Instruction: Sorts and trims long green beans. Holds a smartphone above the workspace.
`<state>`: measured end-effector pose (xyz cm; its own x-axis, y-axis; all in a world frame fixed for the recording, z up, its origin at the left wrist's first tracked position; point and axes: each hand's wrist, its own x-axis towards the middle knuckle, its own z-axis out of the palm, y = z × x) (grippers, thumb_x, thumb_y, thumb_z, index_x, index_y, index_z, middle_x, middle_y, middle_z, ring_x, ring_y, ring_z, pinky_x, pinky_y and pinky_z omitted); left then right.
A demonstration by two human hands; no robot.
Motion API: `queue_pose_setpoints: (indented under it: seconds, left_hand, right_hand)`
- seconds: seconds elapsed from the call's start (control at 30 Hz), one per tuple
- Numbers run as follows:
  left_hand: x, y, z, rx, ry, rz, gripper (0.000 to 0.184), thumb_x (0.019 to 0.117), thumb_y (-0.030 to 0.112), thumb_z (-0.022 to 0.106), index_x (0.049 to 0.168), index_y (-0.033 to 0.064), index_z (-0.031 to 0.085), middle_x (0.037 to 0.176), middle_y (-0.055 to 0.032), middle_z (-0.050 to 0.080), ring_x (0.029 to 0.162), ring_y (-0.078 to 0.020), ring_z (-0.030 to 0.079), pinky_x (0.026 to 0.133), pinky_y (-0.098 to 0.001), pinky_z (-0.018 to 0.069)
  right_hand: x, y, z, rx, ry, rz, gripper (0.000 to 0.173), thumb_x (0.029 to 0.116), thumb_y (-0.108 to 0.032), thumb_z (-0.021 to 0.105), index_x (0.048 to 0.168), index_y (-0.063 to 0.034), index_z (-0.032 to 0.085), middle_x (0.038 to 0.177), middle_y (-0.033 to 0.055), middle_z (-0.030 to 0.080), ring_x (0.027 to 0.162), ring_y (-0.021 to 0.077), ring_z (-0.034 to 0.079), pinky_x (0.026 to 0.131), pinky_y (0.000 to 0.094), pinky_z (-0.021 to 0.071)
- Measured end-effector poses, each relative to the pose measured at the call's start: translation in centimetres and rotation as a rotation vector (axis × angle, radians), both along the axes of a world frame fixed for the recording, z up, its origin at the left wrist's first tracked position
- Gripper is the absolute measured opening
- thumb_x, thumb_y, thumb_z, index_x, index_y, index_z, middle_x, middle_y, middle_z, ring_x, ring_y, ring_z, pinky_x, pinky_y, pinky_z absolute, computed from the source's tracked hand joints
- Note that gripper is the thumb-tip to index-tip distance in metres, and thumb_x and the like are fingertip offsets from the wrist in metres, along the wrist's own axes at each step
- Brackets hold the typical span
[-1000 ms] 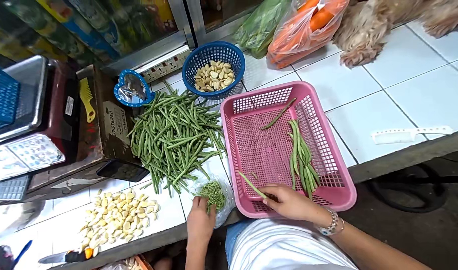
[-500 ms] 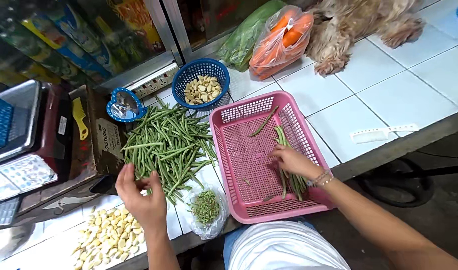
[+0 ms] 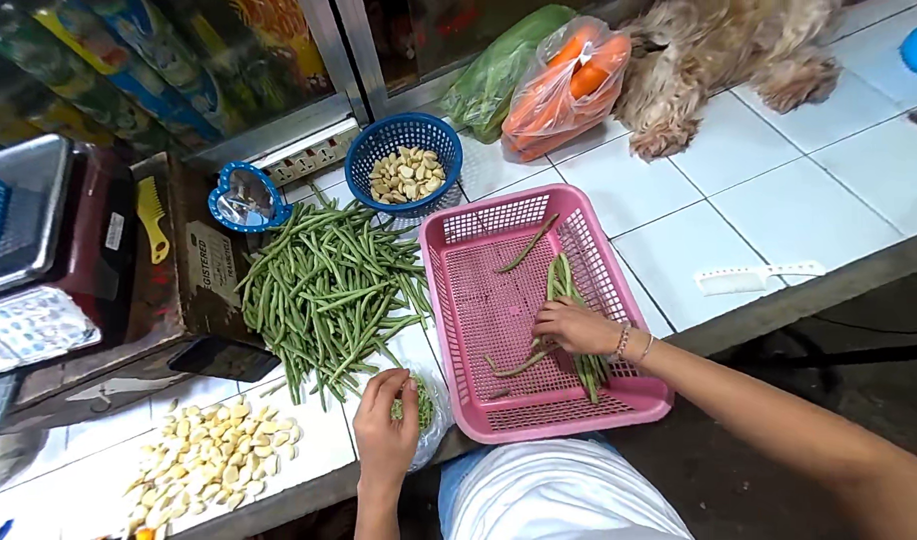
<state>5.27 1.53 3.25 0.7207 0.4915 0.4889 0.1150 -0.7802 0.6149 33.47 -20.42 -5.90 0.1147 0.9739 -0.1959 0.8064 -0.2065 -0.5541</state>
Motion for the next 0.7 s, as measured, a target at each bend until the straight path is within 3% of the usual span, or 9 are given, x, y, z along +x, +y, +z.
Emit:
queue_pose_setpoints:
  seconds: [0.1,0.17,0.23,0.3,0.4,0.47,0.57,0.63,0.7]
  left_hand:
    - [0.8,-2.1,-0.1,-0.061,0.107,-0.077,0.019,0.0925,0.003,0.062,0.100,-0.0096,0.074,0.100,-0.0235,0.073,0.081,-0.0234,0.073,0.073,-0.0295,0.0590]
    - [1.4,-3.8,-0.4,-0.061,0.180,-0.163,0.019,0.0913,0.002,0.064,0.103,-0.0079,0.075,0.103,-0.0232,0.073,0.090,-0.0310,0.074,0.081,-0.0387,0.0606]
    - [1.9,-4.9,-1.1,0.017,0.204,-0.230,0.018,0.0895,0.002,0.066,0.102,-0.0060,0.076,0.101,-0.0218,0.074,0.092,-0.0337,0.075,0.083,-0.0403,0.0606]
    - [2.0,-5.1,-1.5,0.095,0.234,-0.280,0.017,0.0884,0.001,0.066,0.101,-0.0052,0.077,0.099,-0.0208,0.074,0.089,-0.0338,0.075,0.080,-0.0390,0.0609]
    - [1.7,-4.9,-1.7,0.199,0.236,-0.346,0.015,0.0863,0.001,0.066,0.096,-0.0047,0.077,0.091,-0.0183,0.074,0.084,-0.0307,0.075,0.075,-0.0361,0.0612]
    - [1.6,-4.7,-1.6,0.223,0.256,-0.387,0.016,0.0889,0.004,0.065,0.096,-0.0054,0.076,0.089,-0.0178,0.074,0.083,-0.0299,0.075,0.074,-0.0360,0.0611]
    - [1.8,-5.0,-0.9,0.169,0.378,-0.434,0.020,0.0905,0.004,0.061,0.099,-0.0074,0.075,0.093,-0.0198,0.074,0.087,-0.0326,0.075,0.077,-0.0400,0.0612]
    - [2.1,-5.6,-0.3,0.090,0.502,-0.434,0.022,0.0914,0.002,0.059,0.104,-0.0097,0.074,0.100,-0.0235,0.073,0.094,-0.0365,0.074,0.081,-0.0446,0.0602]
    - [2.5,-6.2,-0.6,0.127,0.530,-0.389,0.019,0.0908,0.001,0.062,0.101,-0.0102,0.073,0.095,-0.0237,0.072,0.090,-0.0369,0.074,0.078,-0.0450,0.0607]
  right_hand:
    - [-3.2,1.2,1.6,0.241,0.024,0.021,0.020,0.0913,0.006,0.060,0.105,0.0051,0.074,0.108,0.0255,0.072,0.108,0.0473,0.066,0.103,0.0683,0.0399]
    - [-5.8,2.3,2.9,0.432,-0.034,0.047,0.019,0.0872,0.002,0.063,0.102,0.0031,0.074,0.096,0.0228,0.072,0.094,0.0434,0.070,0.094,0.0627,0.0490]
    - [-7.9,3.3,4.2,0.556,-0.103,0.073,0.021,0.0826,0.001,0.061,0.098,0.0002,0.075,0.087,0.0203,0.069,0.083,0.0399,0.070,0.082,0.0559,0.0543]
    - [-9.2,3.7,5.4,0.573,-0.183,0.081,0.021,0.0799,0.000,0.062,0.096,-0.0022,0.075,0.085,0.0195,0.067,0.077,0.0379,0.069,0.070,0.0500,0.0568]
    - [-10.1,3.5,6.9,0.390,-0.197,0.086,0.018,0.0821,0.003,0.064,0.098,0.0032,0.073,0.087,0.0217,0.066,0.071,0.0390,0.069,0.056,0.0495,0.0561]
    - [-10.3,3.4,7.8,0.206,-0.147,0.093,0.018,0.0899,0.002,0.062,0.104,0.0066,0.071,0.091,0.0234,0.068,0.075,0.0409,0.070,0.059,0.0508,0.0553]
    - [-10.2,4.0,9.1,-0.123,-0.055,0.078,0.028,0.0998,-0.002,0.052,0.122,0.0077,0.066,0.106,0.0270,0.068,0.092,0.0447,0.069,0.076,0.0554,0.0541]
    - [-10.4,4.6,9.7,-0.299,-0.005,0.078,0.033,0.1028,-0.004,0.048,0.130,0.0081,0.061,0.116,0.0289,0.066,0.102,0.0467,0.067,0.084,0.0582,0.0513]
    - [-10.9,4.8,10.2,-0.368,0.047,0.086,0.034,0.1059,-0.010,0.046,0.133,0.0087,0.058,0.122,0.0298,0.064,0.107,0.0473,0.066,0.088,0.0599,0.0498]
